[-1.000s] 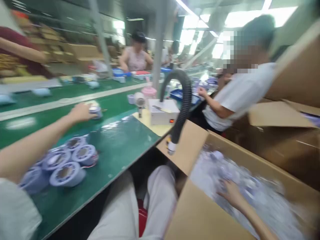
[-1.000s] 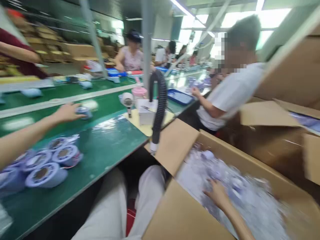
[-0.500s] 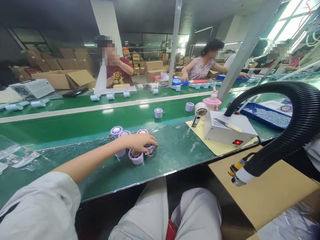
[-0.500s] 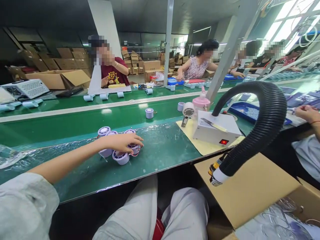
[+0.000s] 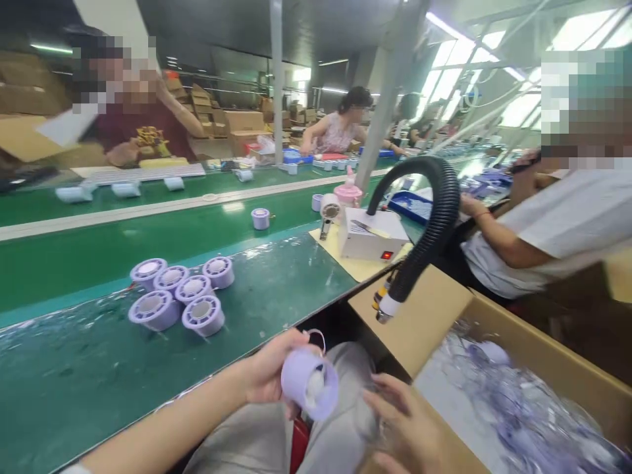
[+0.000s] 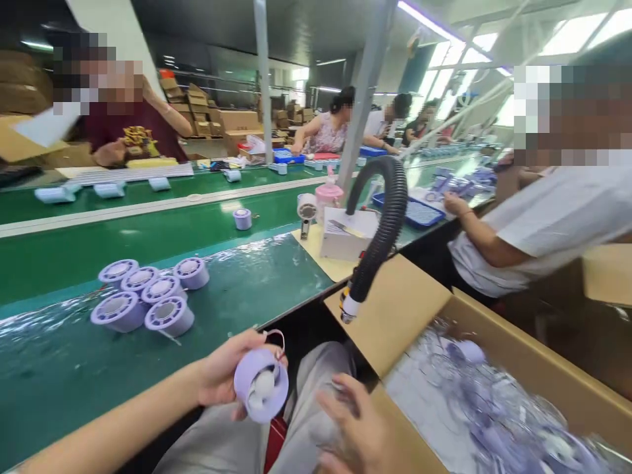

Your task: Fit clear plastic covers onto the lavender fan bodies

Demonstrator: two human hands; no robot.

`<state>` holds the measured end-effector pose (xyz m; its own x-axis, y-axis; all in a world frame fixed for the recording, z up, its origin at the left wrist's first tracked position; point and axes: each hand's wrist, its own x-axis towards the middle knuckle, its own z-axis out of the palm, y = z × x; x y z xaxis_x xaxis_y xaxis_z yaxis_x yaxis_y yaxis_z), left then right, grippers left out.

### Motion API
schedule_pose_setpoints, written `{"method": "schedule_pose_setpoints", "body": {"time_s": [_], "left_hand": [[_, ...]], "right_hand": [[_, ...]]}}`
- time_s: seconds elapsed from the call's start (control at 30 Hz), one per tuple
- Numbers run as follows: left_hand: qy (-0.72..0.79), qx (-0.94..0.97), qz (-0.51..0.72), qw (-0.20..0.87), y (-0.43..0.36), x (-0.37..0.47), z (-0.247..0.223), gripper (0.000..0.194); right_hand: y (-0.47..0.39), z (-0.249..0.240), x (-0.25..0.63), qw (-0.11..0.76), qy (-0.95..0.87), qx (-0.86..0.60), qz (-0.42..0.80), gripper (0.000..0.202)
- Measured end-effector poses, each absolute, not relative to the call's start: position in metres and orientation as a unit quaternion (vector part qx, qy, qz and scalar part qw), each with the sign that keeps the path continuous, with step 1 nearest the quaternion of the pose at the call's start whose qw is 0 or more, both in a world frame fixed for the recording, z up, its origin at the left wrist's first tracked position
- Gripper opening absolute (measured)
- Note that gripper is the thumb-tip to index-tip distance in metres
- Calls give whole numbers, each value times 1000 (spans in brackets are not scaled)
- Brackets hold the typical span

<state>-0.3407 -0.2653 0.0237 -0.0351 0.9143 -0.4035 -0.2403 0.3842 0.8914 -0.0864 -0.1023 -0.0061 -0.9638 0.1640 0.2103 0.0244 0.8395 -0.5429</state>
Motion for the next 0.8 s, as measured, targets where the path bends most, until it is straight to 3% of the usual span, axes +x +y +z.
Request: {"method": "schedule_pose_setpoints", "body": {"time_s": [0.1,0.23,0.33,0.47,0.53,0.7,0.8], "left_hand": [[378,185,461,781,-261,-319,-1,68],[400,197,429,786,-262,-315,-6,85],[453,211,401,768,-264,-316,1,75],[510,295,355,726,-266,-315,13,49],[540,350,350,680,-267,-314,20,37],[602,503,375,493,-271,-309,33,19],[635,523,370,431,-274,-305,30,35]], "right_hand": [[-133,13,-118,101,-974,-16,203,67],[-147,26,-138,55,-979,-60,188,66],[-148,24,-136,56,-980,-82,174,54],[-145,18,-128,39,-974,-88,203,20],[-144,16,-124,26,-959,-87,270,13],[-142,20,-120,41,-852,-116,509,9],[-143,24,-120,58,-816,-154,554,31]]}}
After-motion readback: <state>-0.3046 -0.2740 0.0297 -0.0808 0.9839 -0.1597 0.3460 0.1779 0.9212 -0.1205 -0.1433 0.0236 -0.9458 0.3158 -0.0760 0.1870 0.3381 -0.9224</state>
